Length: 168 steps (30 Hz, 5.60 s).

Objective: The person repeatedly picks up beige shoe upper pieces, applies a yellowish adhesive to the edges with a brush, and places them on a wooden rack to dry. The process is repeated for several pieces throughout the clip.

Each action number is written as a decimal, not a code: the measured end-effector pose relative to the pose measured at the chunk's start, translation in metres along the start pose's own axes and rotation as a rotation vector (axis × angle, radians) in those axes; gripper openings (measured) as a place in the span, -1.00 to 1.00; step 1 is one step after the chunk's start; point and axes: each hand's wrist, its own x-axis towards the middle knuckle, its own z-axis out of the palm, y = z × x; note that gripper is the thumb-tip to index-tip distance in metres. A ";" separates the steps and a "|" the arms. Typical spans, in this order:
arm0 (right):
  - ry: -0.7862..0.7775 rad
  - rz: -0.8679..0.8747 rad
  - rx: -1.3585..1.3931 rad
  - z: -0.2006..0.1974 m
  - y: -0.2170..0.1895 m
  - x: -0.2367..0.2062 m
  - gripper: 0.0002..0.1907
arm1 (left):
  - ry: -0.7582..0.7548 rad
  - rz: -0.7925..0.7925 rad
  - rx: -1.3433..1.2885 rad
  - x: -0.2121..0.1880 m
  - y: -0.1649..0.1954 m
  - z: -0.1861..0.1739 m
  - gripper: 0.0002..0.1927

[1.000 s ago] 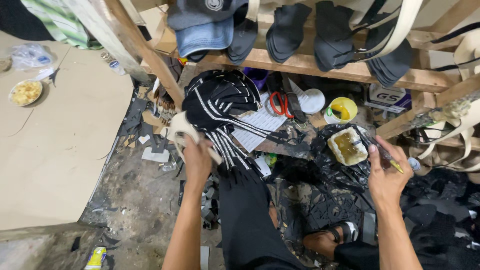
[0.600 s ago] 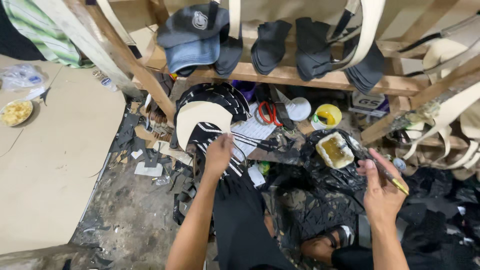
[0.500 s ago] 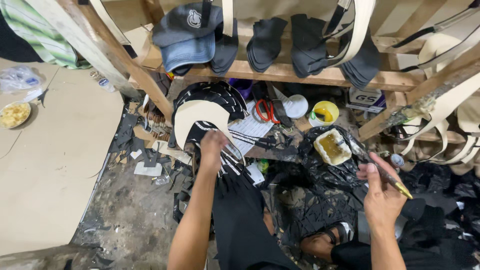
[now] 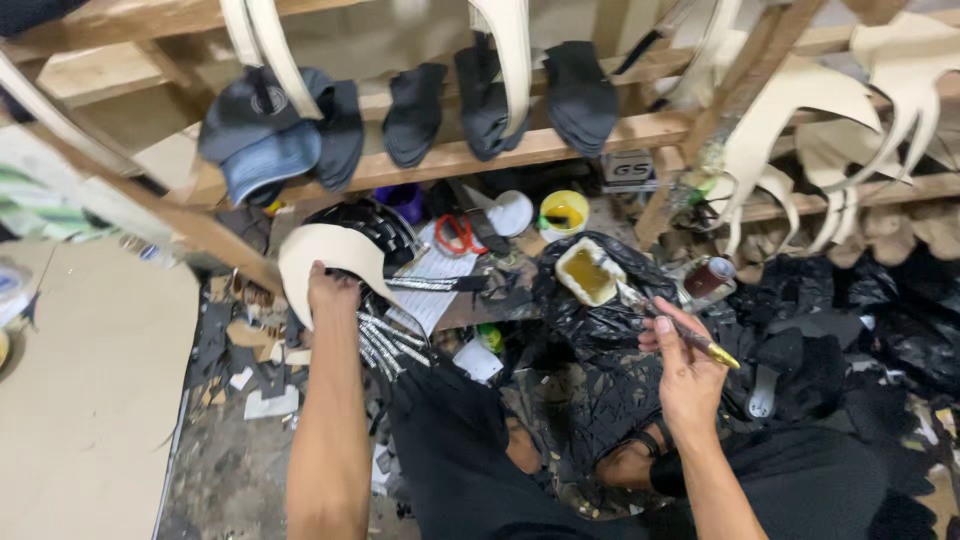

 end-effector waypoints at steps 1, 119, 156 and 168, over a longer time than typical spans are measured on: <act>0.021 0.017 0.024 -0.002 0.003 0.003 -0.68 | 0.076 0.135 0.182 -0.013 -0.009 0.003 -0.84; -0.501 -0.670 -0.553 -0.033 -0.086 0.027 -0.81 | -0.792 0.258 0.704 -0.302 -0.176 0.024 -0.47; -0.531 -0.358 -1.318 0.005 0.055 0.102 -0.75 | -0.871 -0.179 0.730 -0.258 -0.155 -0.043 -0.72; -0.524 -0.522 -0.401 -0.021 -0.074 0.049 -0.85 | -1.027 -0.339 0.760 -0.295 -0.159 0.005 -0.51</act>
